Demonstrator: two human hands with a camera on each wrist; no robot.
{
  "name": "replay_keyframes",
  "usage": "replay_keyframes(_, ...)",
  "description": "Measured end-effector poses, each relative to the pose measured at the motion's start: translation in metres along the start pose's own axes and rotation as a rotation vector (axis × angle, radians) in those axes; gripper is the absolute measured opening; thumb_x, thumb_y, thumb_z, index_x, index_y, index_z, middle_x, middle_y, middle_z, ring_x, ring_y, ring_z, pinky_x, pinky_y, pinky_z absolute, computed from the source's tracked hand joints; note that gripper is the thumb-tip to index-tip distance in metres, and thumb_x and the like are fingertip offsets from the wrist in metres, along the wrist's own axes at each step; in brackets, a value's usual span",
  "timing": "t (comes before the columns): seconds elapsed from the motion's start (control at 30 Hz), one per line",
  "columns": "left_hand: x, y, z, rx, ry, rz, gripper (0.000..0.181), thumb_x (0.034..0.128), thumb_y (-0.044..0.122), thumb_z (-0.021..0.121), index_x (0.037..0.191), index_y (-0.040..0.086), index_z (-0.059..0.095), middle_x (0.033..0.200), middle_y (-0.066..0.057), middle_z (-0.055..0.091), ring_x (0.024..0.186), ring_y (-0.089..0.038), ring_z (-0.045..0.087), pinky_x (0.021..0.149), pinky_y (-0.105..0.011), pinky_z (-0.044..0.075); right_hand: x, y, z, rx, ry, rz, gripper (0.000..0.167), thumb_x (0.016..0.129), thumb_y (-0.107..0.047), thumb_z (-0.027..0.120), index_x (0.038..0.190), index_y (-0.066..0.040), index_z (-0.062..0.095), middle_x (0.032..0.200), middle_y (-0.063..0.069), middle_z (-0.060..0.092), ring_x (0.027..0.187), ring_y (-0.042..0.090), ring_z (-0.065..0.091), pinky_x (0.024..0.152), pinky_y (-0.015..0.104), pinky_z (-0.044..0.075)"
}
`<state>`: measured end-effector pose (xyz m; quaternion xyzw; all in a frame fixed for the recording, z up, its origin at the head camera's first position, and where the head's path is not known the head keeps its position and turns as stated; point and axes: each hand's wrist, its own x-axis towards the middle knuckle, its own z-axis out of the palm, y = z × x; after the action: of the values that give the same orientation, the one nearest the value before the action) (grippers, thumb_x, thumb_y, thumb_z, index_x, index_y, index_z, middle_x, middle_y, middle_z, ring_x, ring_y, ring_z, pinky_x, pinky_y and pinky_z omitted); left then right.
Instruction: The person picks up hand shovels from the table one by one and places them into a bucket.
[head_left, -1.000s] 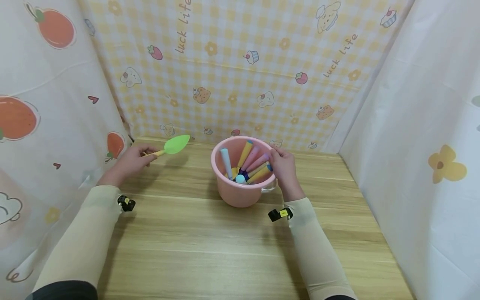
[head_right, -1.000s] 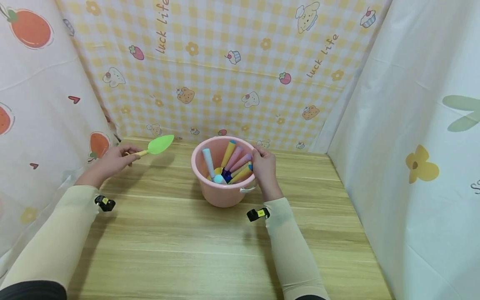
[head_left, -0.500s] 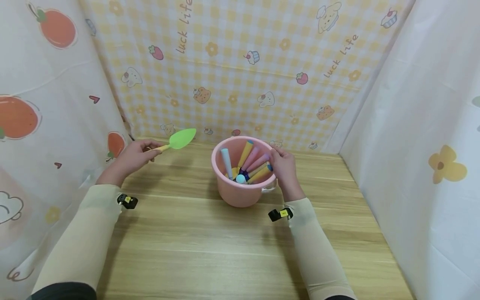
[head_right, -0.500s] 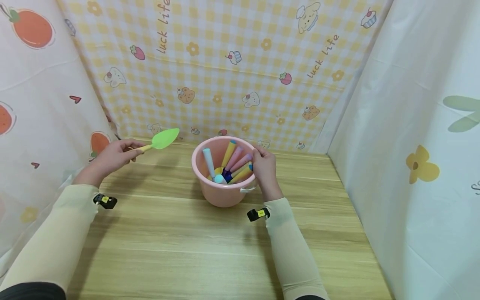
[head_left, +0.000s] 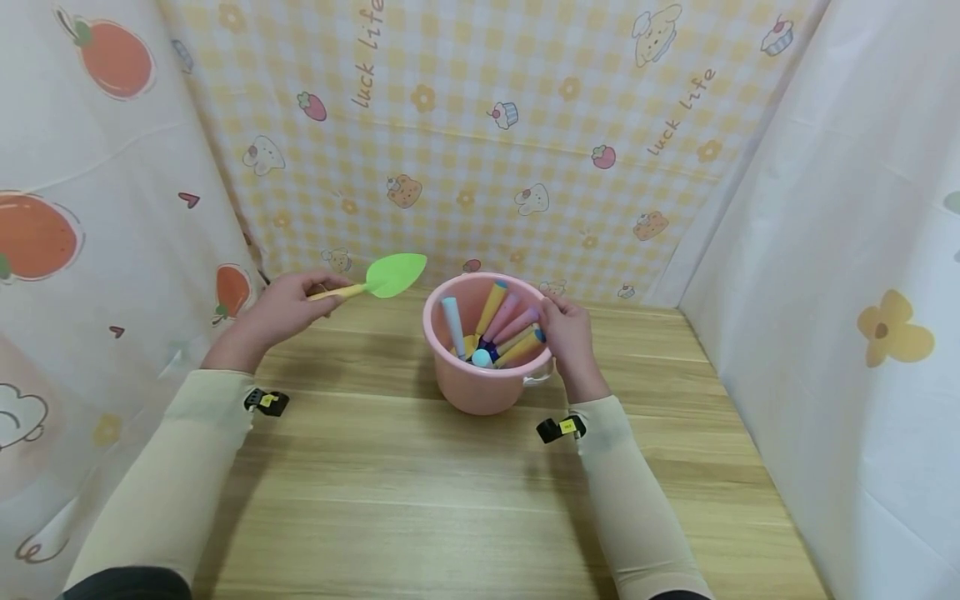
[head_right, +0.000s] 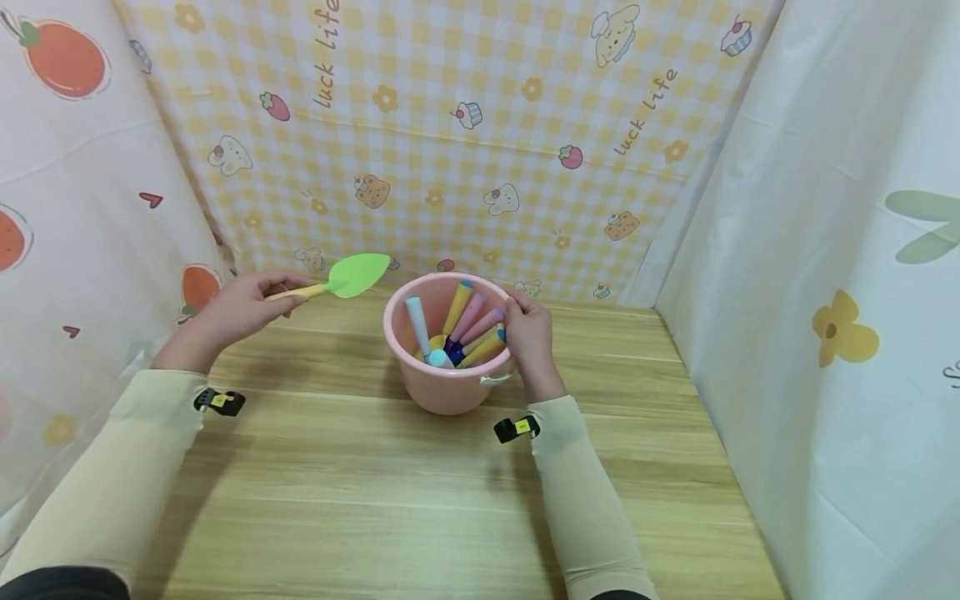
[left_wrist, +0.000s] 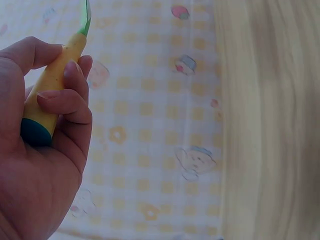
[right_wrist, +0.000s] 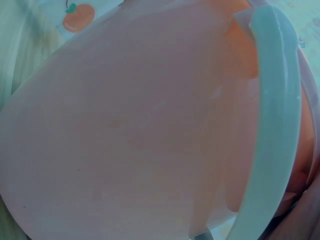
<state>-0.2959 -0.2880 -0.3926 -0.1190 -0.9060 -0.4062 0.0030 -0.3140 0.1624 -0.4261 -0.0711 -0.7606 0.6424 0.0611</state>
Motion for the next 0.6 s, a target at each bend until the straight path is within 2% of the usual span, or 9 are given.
replay_keyframes(0.13, 0.0, 0.015, 0.003, 0.025, -0.01, 0.022, 0.033, 0.1114, 0.033, 0.068, 0.14, 0.018, 0.075, 0.115, -0.011, 0.077, 0.086, -0.026, 0.065, 0.061, -0.036, 0.052, 0.0, 0.0, 0.0, -0.01, 0.001, -0.008, 0.039, 0.114, -0.029, 0.06, 0.144, -0.01, 0.075, 0.105, 0.011, 0.072, 0.083, 0.014, 0.064, 0.064, 0.02, 0.055)
replay_keyframes(0.27, 0.0, 0.025, 0.007, -0.012, -0.025, 0.048, 0.031, 0.1099, 0.027, 0.069, 0.138, 0.015, 0.075, 0.11, -0.012, 0.074, 0.08, -0.026, 0.06, 0.059, -0.033, 0.05, -0.001, -0.001, 0.0, -0.007, -0.002, -0.004, 0.038, 0.114, -0.029, 0.06, 0.144, -0.011, 0.075, 0.103, 0.01, 0.072, 0.083, 0.014, 0.064, 0.064, 0.02, 0.055)
replay_keyframes(0.43, 0.0, 0.033, 0.01, -0.041, -0.029, 0.08, 0.028, 0.1079, 0.019, 0.071, 0.134, 0.014, 0.077, 0.106, -0.012, 0.072, 0.076, -0.025, 0.056, 0.058, -0.031, 0.049, 0.0, 0.0, 0.001, -0.002, -0.001, 0.002, 0.038, 0.114, -0.03, 0.061, 0.143, -0.012, 0.076, 0.101, 0.009, 0.071, 0.082, 0.013, 0.064, 0.063, 0.02, 0.055)
replay_keyframes(0.6, 0.001, 0.041, 0.014, -0.04, -0.033, 0.105, 0.026, 0.1069, 0.02, 0.074, 0.131, 0.014, 0.079, 0.108, -0.011, 0.075, 0.076, -0.026, 0.057, 0.06, -0.032, 0.05, 0.001, 0.001, 0.001, -0.005, 0.003, 0.003, 0.038, 0.113, -0.03, 0.061, 0.144, -0.012, 0.075, 0.103, 0.009, 0.07, 0.081, 0.013, 0.063, 0.062, 0.02, 0.054)
